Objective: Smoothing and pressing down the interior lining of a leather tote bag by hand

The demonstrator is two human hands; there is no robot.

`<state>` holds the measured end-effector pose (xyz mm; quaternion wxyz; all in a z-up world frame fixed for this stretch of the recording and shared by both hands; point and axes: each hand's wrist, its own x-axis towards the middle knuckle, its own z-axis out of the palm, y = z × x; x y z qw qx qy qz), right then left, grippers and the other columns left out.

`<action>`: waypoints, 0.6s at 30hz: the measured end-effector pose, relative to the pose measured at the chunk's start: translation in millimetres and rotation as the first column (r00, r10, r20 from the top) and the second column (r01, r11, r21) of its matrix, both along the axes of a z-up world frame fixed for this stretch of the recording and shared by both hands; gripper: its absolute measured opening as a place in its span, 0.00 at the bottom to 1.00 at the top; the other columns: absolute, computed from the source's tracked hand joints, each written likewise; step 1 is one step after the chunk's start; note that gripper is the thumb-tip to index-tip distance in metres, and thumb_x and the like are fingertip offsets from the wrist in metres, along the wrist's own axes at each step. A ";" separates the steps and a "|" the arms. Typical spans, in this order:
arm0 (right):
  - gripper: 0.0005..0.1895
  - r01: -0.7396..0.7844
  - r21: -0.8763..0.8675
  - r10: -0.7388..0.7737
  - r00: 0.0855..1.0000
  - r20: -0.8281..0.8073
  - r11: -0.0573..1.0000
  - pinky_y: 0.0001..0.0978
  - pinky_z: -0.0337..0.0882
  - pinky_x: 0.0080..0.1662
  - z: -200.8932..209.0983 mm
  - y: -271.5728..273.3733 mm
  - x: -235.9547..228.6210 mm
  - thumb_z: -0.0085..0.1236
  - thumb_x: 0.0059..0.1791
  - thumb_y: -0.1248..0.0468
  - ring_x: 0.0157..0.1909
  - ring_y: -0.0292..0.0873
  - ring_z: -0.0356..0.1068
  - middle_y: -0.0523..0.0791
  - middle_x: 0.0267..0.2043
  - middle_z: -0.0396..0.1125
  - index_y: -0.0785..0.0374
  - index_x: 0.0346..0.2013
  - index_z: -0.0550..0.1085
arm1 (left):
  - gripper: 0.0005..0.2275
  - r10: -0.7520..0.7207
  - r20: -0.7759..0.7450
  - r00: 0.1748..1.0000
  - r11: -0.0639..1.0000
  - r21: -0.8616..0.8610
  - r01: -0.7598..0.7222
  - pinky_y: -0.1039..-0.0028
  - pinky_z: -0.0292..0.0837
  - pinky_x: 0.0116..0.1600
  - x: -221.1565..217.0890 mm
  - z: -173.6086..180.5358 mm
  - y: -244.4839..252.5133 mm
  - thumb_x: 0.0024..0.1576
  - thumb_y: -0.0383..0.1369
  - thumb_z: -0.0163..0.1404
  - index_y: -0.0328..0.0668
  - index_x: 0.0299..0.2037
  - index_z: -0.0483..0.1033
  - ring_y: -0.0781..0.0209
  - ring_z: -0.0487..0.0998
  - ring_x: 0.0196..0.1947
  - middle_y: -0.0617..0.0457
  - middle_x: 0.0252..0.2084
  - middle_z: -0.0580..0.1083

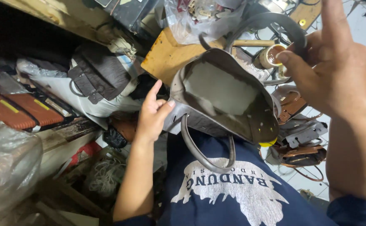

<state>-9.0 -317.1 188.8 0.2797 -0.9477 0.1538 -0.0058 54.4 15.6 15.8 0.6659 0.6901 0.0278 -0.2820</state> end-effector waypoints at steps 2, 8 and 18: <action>0.50 0.010 0.049 -0.010 1.000 -0.014 0.999 0.41 0.63 0.38 -11.3 -8.5 -4.7 0.64 0.56 0.70 0.27 0.48 0.61 0.48 0.32 0.68 0.57 0.83 0.42 | 0.31 -0.053 0.048 0.997 0.997 0.065 0.050 0.83 0.49 0.27 10.4 -5.3 -2.4 0.59 0.29 0.51 0.39 0.74 0.55 0.77 0.54 0.19 0.62 0.19 0.59; 0.53 0.075 0.136 -0.052 0.985 -0.167 0.988 0.49 0.70 0.43 -55.4 -23.3 -21.1 0.59 0.55 0.71 0.38 0.56 0.75 0.54 0.52 0.74 0.50 0.80 0.31 | 0.29 -0.196 0.148 0.969 0.891 0.439 0.113 0.75 0.69 0.49 7.5 -40.3 1.6 0.56 0.36 0.53 0.44 0.70 0.63 0.67 0.75 0.37 0.56 0.36 0.76; 0.55 0.135 0.280 -0.123 0.990 -0.063 0.950 0.38 0.72 0.42 -79.5 -39.5 -40.6 0.64 0.59 0.72 0.39 0.46 0.69 0.56 0.48 0.69 0.49 0.81 0.30 | 0.16 -0.526 0.587 0.616 0.846 0.436 0.307 0.39 0.53 0.73 -41.5 1.5 -8.0 0.59 0.41 0.51 0.47 0.55 0.78 0.27 0.51 0.75 0.37 0.69 0.64</action>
